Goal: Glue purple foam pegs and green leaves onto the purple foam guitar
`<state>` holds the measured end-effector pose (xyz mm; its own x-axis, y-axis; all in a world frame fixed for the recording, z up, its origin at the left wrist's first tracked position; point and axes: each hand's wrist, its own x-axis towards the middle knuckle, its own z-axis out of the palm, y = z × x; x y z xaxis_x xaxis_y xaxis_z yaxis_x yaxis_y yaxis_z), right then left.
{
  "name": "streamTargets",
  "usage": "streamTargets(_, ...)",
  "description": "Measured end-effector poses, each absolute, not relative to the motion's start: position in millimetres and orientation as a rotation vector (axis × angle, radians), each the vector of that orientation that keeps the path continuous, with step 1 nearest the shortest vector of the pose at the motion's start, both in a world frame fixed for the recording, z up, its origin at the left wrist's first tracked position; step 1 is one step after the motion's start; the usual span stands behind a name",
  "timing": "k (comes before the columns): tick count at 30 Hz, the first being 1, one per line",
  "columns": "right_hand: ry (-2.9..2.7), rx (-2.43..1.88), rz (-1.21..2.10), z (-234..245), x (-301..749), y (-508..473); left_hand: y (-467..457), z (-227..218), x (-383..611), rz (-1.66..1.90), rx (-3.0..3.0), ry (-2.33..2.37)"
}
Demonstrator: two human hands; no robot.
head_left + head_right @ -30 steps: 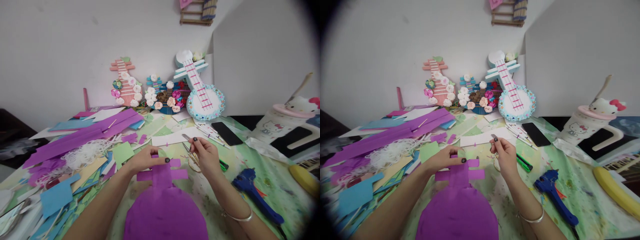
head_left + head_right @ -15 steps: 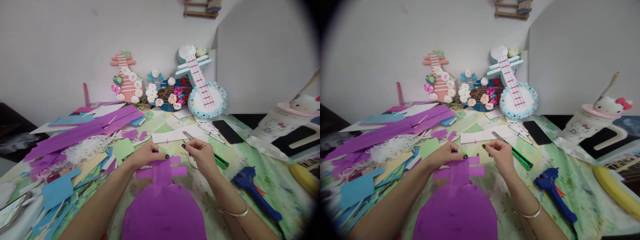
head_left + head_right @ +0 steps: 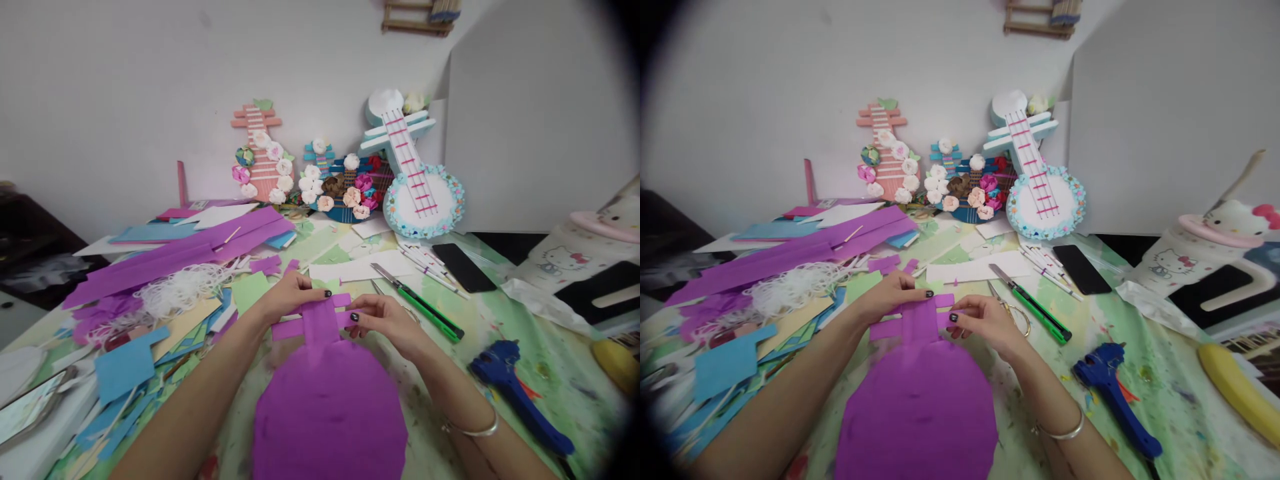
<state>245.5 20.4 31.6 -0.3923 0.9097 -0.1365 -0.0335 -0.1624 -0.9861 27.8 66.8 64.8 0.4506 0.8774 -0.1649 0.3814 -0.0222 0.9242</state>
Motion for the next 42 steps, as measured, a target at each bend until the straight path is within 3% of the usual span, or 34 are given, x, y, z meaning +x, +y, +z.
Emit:
streamTargets(10,-1.292,-1.106,1.606,31.5,243.2,20.9,75.9,71.7,-1.5,0.514,1.498,1.024)
streamTargets(15,-1.352,-1.1,1.674,33.6,248.8,20.9,78.7,69.5,-3.8,0.667,1.403,1.06)
streamTargets(20,-1.598,-1.019,1.951,34.1,250.8,16.4,77.7,73.0,-4.0,0.877,1.334,1.028)
streamTargets(23,-1.593,-1.029,1.9,32.1,247.9,14.6,75.0,77.4,-4.3,0.973,1.37,1.028)
streamTargets(26,-1.531,-0.996,1.8,31.7,245.4,14.0,68.4,86.1,-2.0,1.111,1.583,1.088)
streamTargets(30,-1.577,-0.995,1.657,34.9,243.1,11.8,49.2,102.6,6.1,1.43,2.323,1.27)
streamTargets(35,-1.616,-0.973,1.602,40.7,239.0,6.2,22.6,107.9,25.5,1.112,3.012,1.151)
streamTargets(42,-1.652,-0.858,1.601,45.5,236.7,0.5,18.2,99.7,42.4,1.118,3.059,1.097)
